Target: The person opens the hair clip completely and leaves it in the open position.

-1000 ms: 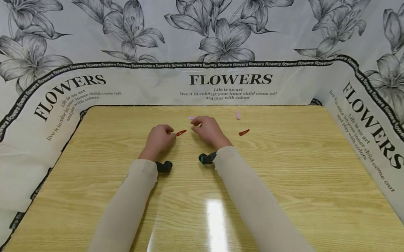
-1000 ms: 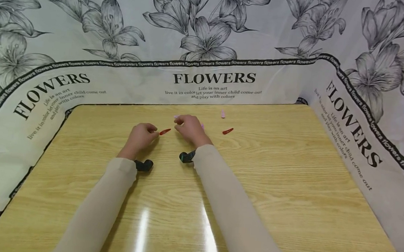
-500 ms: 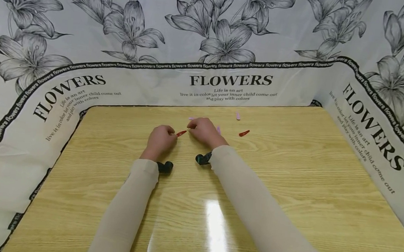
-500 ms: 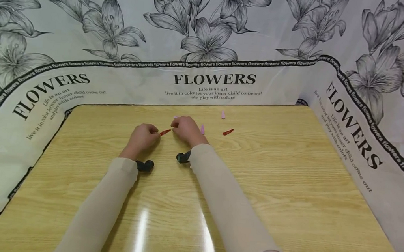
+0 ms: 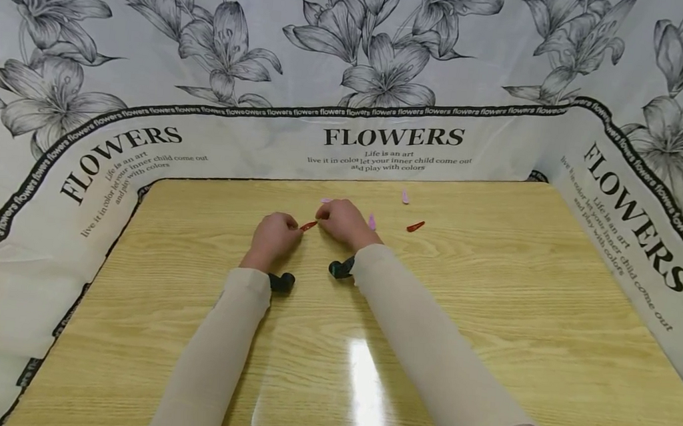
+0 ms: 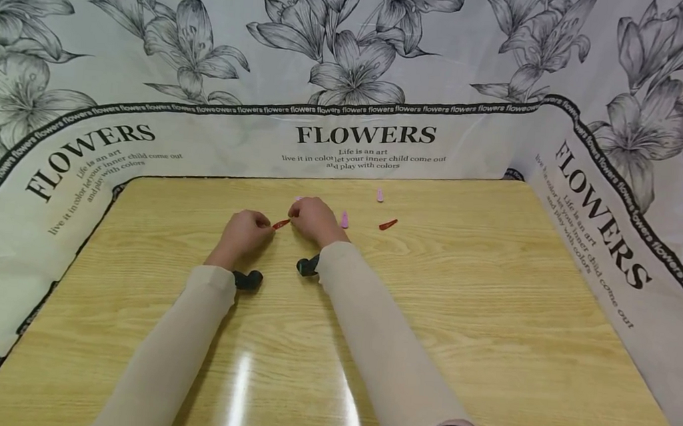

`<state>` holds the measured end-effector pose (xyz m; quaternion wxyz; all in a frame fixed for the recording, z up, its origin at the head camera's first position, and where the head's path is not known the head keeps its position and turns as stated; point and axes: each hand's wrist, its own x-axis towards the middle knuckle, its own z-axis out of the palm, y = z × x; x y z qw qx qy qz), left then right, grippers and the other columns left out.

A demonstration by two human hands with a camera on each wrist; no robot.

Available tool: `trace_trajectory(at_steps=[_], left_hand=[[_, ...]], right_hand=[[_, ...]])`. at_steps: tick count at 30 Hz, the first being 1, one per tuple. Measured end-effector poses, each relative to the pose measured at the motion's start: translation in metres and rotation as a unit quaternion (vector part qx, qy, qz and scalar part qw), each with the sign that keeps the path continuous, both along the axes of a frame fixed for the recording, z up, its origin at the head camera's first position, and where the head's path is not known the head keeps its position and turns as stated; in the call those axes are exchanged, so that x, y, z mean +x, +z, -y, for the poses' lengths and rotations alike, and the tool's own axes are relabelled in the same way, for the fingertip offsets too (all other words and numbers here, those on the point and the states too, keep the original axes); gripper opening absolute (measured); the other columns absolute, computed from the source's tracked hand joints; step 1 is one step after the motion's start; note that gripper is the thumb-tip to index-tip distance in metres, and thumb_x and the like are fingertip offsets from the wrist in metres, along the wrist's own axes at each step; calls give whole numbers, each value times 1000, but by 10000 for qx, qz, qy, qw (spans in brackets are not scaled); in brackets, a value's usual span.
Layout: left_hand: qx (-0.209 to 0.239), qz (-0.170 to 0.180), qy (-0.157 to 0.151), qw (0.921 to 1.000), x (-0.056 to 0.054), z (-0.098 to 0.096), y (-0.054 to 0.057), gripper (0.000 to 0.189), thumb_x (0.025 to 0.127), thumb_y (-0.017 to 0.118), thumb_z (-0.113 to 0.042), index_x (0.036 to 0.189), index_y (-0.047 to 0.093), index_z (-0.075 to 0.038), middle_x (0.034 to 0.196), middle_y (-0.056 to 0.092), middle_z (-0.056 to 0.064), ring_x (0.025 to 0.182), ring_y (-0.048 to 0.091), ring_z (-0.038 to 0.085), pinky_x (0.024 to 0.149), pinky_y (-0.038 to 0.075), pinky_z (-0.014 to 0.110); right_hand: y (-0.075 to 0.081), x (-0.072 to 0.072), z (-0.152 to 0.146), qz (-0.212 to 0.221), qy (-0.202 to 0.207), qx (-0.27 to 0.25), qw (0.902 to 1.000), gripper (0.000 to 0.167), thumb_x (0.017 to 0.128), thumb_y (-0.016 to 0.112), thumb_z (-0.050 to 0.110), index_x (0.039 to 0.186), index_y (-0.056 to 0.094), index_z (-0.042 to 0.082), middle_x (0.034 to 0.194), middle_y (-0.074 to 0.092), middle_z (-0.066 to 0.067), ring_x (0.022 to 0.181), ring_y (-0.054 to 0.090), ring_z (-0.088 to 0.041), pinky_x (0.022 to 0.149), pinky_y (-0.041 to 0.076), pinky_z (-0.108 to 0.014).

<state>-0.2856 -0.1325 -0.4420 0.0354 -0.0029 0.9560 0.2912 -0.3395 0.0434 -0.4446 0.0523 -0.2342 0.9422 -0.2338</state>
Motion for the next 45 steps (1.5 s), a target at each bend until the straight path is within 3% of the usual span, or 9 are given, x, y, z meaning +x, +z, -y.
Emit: trace_trajectory(at_steps=[21, 33, 40, 45], left_hand=[[161, 19, 105, 9998, -5, -4, -7, 19, 91, 63, -21, 100, 72, -7, 103, 70, 10, 96, 63, 28, 88, 50, 43], [115, -88, 73, 9999, -6, -5, -6, 18, 92, 60, -19, 99, 72, -8, 101, 70, 10, 91, 64, 29, 83, 51, 42], [293, 80, 174, 9994, -8, -3, -5, 22, 93, 59, -20, 107, 70, -8, 110, 68, 11, 100, 62, 29, 90, 50, 42], [292, 140, 166, 9993, -7, -4, -3, 19, 94, 58, -20, 102, 70, -8, 105, 69, 10, 92, 62, 27, 84, 50, 40]], right_hand=[[1, -2, 10, -15, -119, 346, 9993, 17, 91, 62, 18, 99, 76, 14, 104, 72, -3, 106, 63, -23, 94, 49, -35], [7, -2, 10, 262, -146, 381, 9988, 14, 90, 62, 15, 94, 76, 14, 98, 72, -1, 97, 63, -21, 89, 50, -34], [11, -1, 11, 437, -27, 523, 9977, 16, 92, 57, 12, 95, 73, 12, 97, 70, -3, 93, 61, -22, 86, 50, -35], [11, 1, 10, 486, -13, 501, 9976, 15, 93, 57, 12, 93, 71, 13, 94, 70, -2, 91, 61, -21, 85, 50, -34]])
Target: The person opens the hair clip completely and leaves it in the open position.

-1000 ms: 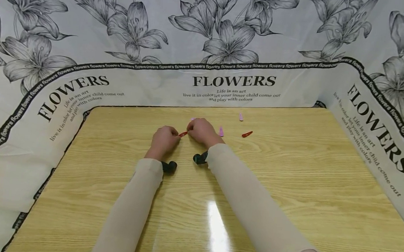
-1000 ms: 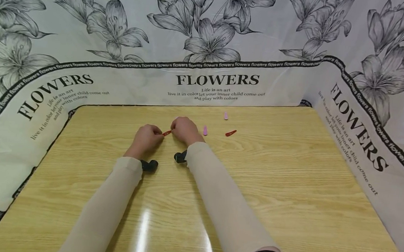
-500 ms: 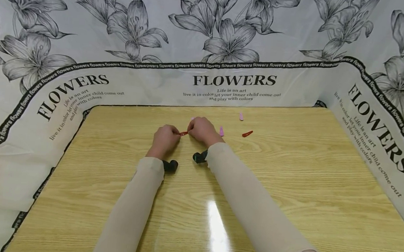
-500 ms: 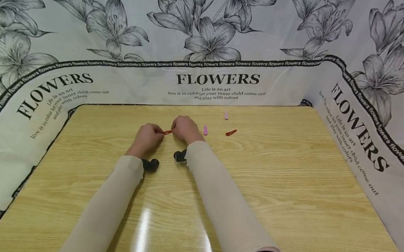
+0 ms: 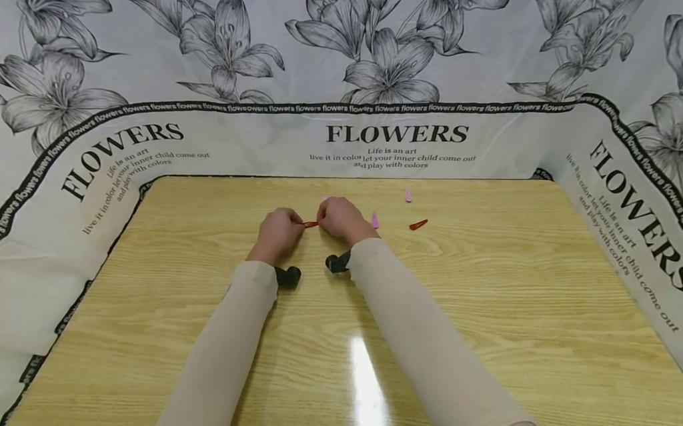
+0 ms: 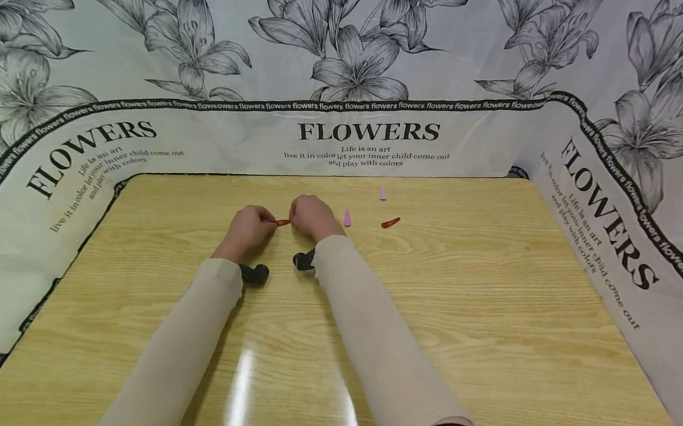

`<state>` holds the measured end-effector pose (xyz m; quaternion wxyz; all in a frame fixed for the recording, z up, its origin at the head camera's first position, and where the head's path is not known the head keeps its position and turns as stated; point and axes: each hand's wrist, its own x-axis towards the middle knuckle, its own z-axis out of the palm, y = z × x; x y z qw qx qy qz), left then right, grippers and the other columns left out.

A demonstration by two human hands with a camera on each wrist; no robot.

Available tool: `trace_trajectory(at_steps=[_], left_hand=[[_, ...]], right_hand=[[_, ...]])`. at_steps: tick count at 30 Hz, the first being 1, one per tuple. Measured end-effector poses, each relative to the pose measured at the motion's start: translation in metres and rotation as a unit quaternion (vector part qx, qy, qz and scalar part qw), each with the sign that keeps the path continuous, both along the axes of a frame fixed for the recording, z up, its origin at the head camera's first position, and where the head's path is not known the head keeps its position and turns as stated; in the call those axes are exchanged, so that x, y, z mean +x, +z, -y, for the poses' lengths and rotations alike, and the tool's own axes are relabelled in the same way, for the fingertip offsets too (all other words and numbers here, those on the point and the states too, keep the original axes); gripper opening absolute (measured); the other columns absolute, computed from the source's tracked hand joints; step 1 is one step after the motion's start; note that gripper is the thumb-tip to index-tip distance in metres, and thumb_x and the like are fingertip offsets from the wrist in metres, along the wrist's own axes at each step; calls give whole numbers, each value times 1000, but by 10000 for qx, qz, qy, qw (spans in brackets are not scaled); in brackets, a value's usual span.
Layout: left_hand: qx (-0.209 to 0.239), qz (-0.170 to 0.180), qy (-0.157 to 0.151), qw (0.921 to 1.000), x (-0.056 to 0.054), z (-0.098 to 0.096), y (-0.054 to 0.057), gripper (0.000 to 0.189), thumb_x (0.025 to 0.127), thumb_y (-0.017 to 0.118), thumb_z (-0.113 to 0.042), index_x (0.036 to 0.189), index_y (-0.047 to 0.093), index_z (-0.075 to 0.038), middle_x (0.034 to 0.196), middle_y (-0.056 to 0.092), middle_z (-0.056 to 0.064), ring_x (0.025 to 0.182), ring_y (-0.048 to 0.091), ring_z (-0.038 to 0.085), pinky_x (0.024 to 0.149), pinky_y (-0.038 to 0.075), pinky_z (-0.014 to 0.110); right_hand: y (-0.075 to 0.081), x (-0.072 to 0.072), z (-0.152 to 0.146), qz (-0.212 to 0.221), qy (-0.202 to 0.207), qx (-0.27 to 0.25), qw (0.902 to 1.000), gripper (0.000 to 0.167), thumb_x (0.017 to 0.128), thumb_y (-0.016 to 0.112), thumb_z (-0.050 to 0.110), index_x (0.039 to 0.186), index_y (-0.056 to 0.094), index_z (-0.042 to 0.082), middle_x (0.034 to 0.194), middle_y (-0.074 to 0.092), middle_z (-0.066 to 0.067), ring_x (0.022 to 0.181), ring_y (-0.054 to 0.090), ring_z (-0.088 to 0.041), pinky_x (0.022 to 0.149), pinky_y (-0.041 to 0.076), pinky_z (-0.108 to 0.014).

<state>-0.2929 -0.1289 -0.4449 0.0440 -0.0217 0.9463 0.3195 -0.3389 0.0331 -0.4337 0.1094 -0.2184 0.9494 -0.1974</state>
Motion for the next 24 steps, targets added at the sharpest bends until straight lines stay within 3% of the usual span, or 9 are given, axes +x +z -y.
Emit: trace_trajectory(at_steps=[12, 24], left_hand=[[174, 37, -132, 9998, -4, 3, -5, 14, 95, 57, -18, 99, 67, -9, 101, 66, 10, 90, 60, 27, 82, 49, 40], [737, -58, -138, 9972, -2, 9, -8, 15, 96, 58, -20, 99, 68, -9, 101, 66, 10, 90, 59, 25, 83, 49, 39]], right_hand=[[-1, 1, 0, -127, 119, 81, 9998, 14, 91, 60, 15, 96, 73, 16, 98, 70, 0, 96, 61, -22, 89, 49, -36], [-2, 4, -1, -236, 212, 64, 9995, 11, 93, 60, 15, 92, 71, 12, 93, 68, -1, 90, 59, -20, 86, 48, -33]])
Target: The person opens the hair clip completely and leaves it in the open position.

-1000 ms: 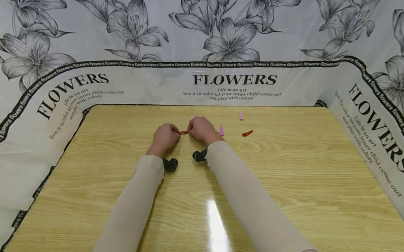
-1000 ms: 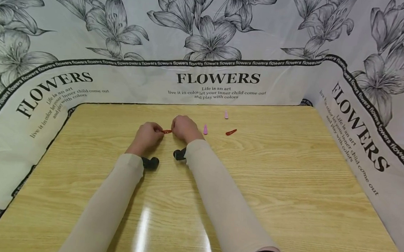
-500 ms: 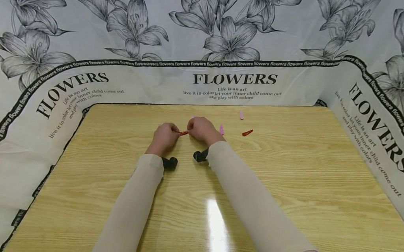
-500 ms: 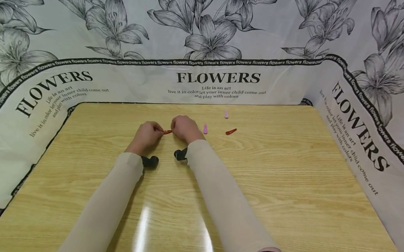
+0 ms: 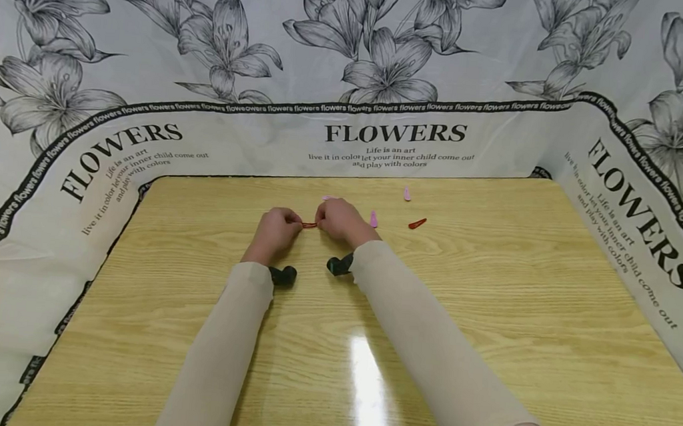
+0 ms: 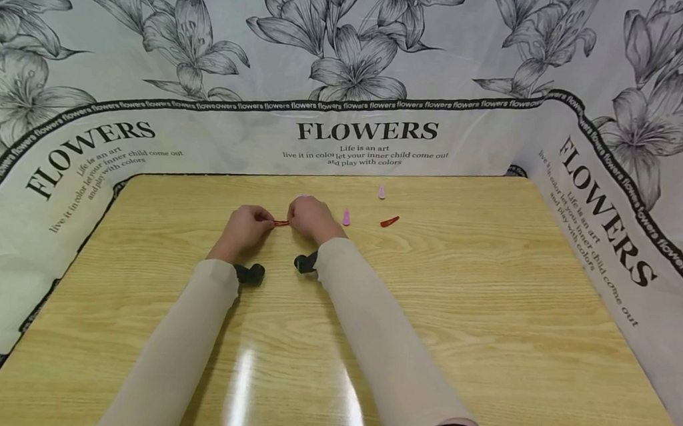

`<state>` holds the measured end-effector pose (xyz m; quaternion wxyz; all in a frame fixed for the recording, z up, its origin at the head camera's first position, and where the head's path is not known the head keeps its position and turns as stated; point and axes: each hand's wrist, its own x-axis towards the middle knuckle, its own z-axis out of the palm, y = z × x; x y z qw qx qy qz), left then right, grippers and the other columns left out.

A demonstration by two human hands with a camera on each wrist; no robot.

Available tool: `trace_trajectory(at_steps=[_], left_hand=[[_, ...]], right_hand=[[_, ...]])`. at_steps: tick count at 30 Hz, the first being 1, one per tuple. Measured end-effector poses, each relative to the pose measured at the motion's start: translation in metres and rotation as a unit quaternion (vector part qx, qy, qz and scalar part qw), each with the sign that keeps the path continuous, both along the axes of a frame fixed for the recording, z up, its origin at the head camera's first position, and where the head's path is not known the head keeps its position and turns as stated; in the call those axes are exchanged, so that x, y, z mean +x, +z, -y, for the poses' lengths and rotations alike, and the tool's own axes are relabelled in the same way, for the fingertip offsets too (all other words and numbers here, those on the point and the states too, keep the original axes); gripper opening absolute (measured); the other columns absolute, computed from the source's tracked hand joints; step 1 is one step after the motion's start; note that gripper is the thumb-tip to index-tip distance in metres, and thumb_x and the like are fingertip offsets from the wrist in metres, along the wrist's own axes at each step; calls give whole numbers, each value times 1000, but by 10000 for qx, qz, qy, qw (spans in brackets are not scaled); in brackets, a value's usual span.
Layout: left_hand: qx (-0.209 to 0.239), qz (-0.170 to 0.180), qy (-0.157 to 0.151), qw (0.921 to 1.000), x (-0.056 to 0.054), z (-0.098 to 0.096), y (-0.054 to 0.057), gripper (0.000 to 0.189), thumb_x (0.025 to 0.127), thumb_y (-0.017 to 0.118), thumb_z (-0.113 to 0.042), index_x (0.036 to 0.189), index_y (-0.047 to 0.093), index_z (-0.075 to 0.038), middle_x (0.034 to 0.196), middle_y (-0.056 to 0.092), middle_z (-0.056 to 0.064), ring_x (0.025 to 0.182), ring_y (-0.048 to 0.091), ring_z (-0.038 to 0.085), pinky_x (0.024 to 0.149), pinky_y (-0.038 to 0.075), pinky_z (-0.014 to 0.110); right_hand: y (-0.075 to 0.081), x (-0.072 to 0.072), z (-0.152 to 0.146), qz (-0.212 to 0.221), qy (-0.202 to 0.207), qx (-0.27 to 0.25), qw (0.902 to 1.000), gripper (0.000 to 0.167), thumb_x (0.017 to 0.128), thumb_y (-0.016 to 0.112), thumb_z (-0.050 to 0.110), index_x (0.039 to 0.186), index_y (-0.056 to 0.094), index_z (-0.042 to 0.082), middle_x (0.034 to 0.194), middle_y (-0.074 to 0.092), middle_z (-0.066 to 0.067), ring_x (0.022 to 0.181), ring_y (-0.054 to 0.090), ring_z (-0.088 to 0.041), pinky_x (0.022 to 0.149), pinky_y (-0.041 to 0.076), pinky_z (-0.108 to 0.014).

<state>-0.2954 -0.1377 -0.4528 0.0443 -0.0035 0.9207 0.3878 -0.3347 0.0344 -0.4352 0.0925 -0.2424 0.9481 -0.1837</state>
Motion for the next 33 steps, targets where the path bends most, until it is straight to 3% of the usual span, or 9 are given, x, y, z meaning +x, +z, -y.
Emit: trace_trajectory(at_steps=[12, 18, 25, 33], left_hand=[[579, -64, -24, 9983, 3, 4, 0, 16, 96, 57, -24, 99, 69, -13, 103, 66, 7, 93, 56, 25, 86, 47, 40], [1005, -220, 188, 9945, 2, 3, 0, 16, 95, 59, -23, 98, 69, -11, 101, 67, 8, 94, 56, 23, 87, 45, 38], [1260, -225, 238, 9915, 3, -1, 2, 14, 95, 62, -22, 98, 69, -11, 100, 65, 8, 91, 54, 22, 80, 44, 34], [1398, -237, 166, 9898, 1, -5, 3, 13, 95, 62, -21, 99, 68, -10, 100, 66, 9, 91, 55, 22, 80, 45, 34]], right_hand=[[-6, 5, -8, 36, -273, -845, 9960, 14, 96, 57, 17, 98, 71, 11, 100, 70, -3, 98, 61, -19, 93, 48, -33], [-2, 10, -13, 307, -603, -1691, 9833, 12, 96, 60, 19, 98, 69, 13, 105, 68, -3, 109, 60, -19, 92, 48, -34], [-4, 12, -19, 446, -822, -2157, 9720, 11, 96, 62, 23, 97, 69, 16, 100, 67, -1, 85, 61, -17, 79, 50, -31], [-2, 17, -28, 540, -1030, -2531, 9604, 10, 94, 64, 24, 98, 70, 17, 103, 68, 0, 87, 58, -17, 75, 48, -31]])
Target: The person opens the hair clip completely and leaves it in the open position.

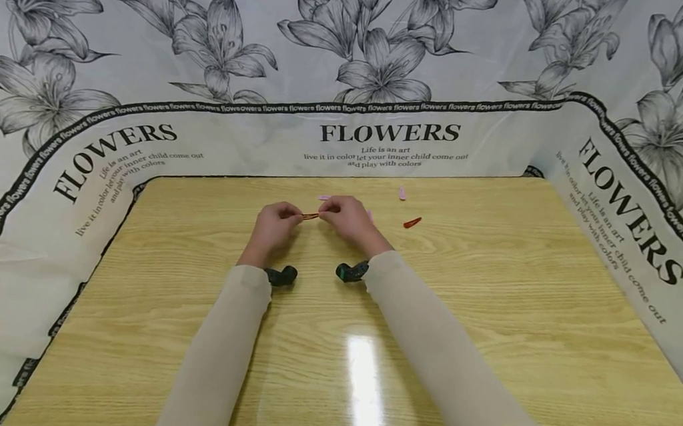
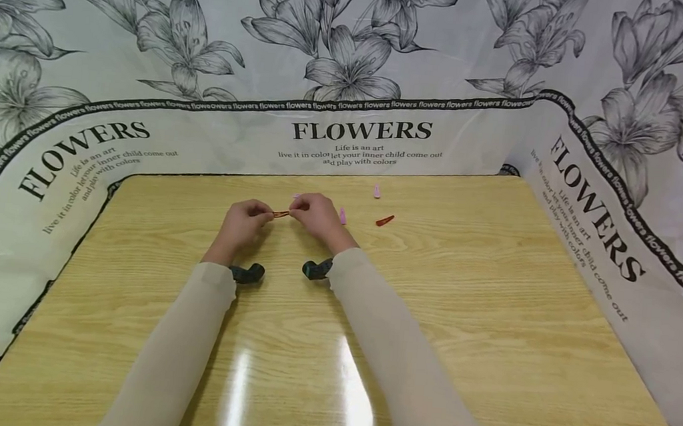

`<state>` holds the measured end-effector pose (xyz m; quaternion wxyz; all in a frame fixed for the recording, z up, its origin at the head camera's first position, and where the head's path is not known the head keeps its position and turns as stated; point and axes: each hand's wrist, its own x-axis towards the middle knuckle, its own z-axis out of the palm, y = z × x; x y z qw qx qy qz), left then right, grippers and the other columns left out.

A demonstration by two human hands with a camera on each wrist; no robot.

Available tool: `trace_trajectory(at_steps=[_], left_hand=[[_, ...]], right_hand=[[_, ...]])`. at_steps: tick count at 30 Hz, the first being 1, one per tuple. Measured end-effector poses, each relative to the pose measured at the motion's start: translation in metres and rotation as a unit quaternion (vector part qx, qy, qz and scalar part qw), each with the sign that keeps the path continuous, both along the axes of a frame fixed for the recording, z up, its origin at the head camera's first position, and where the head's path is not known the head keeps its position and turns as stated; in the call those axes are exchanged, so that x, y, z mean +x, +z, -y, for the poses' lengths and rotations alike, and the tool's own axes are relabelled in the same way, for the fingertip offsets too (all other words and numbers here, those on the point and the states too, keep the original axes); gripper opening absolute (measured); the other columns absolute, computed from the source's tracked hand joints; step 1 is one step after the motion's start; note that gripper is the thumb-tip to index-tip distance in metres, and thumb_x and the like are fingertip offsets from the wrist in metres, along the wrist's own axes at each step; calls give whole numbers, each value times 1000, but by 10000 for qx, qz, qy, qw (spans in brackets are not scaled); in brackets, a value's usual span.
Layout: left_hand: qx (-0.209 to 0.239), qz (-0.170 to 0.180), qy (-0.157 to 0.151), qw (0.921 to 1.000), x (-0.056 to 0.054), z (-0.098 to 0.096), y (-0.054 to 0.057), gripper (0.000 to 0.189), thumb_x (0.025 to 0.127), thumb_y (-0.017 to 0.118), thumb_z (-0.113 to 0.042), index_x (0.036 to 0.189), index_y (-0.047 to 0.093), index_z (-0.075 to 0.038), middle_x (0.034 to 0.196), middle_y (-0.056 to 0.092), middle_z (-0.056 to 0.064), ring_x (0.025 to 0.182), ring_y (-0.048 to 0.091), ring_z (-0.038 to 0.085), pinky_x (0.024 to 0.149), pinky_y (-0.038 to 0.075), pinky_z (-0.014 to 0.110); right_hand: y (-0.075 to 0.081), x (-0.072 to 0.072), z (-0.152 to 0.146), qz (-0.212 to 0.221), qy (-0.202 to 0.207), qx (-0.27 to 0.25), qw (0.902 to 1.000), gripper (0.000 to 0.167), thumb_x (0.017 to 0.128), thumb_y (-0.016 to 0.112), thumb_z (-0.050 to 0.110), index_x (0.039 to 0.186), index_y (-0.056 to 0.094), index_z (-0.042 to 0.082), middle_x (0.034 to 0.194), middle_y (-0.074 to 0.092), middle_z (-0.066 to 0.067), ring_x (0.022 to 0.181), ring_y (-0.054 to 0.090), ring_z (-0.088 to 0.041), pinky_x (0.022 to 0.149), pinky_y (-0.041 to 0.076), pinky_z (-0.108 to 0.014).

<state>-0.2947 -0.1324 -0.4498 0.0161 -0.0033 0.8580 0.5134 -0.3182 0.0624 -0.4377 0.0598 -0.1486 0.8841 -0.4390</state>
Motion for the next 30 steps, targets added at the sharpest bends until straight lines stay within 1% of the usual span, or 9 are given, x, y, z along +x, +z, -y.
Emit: trace_trajectory(at_steps=[3, 7, 10, 13, 16, 20, 27, 30], left_hand=[[-42, -60, -58, 10000, 2, -3, 3, 14, 95, 62, -22, 99, 68, -10, 101, 66, 9, 92, 57, 22, 81, 46, 35], [-48, -95, -180, 9998, 5, -7, 7, 16, 95, 62, -24, 101, 68, -11, 102, 67, 8, 93, 59, 23, 79, 48, 36], [14, -107, -254, 9996, 8, -11, 10, 17, 94, 63, -25, 101, 69, -11, 103, 67, 8, 93, 59, 23, 77, 49, 35], [110, -132, -342, 9993, 11, -15, 12, 17, 93, 65, -25, 101, 69, -10, 103, 68, 9, 92, 59, 23, 76, 48, 35], [208, -106, -459, 9987, 13, -19, 13, 17, 92, 67, -25, 100, 69, -10, 102, 67, 9, 91, 59, 22, 75, 48, 34], [321, -71, -581, 9978, 15, -24, 12, 18, 90, 69, -25, 100, 68, -10, 101, 67, 8, 91, 59, 22, 74, 47, 33], [357, -254, -662, 9968, 19, -34, 13, 17, 90, 69, -24, 100, 69, -10, 100, 68, 8, 90, 59, 21, 73, 47, 31], [307, -263, -729, 9965, 21, -37, 13, 16, 90, 69, -24, 99, 70, -11, 98, 68, 7, 88, 59, 20, 72, 47, 31]], right_hand=[[2, 3, -5, 124, 36, -101, 9999, 11, 94, 65, 25, 100, 70, 17, 104, 68, -1, 87, 58, -18, 73, 48, -31], [5, 6, -13, 195, 92, -151, 9997, 12, 94, 64, 26, 100, 70, 17, 99, 67, -1, 86, 58, -19, 72, 49, -32], [7, 9, -18, 159, 98, -145, 9997, 11, 95, 64, 27, 99, 69, 18, 98, 67, 0, 86, 58, -19, 72, 49, -34], [9, 12, -24, 62, 93, -116, 9999, 11, 95, 63, 26, 98, 69, 17, 98, 67, -1, 88, 58, -19, 75, 49, -34], [10, 15, -30, -49, 87, -111, 9999, 12, 95, 63, 25, 98, 69, 16, 99, 68, -2, 91, 59, -19, 80, 49, -34], [11, 20, -36, -144, 82, -151, 9997, 12, 94, 64, 25, 97, 69, 14, 100, 68, -3, 93, 60, -18, 83, 49, -35], [12, 31, -47, -182, 45, -215, 9996, 12, 94, 64, 24, 99, 69, 14, 99, 68, -4, 91, 60, -19, 81, 49, -35], [11, 36, -51, -153, 29, -180, 9997, 13, 94, 64, 25, 100, 70, 15, 99, 68, -3, 90, 60, -18, 80, 49, -34]])
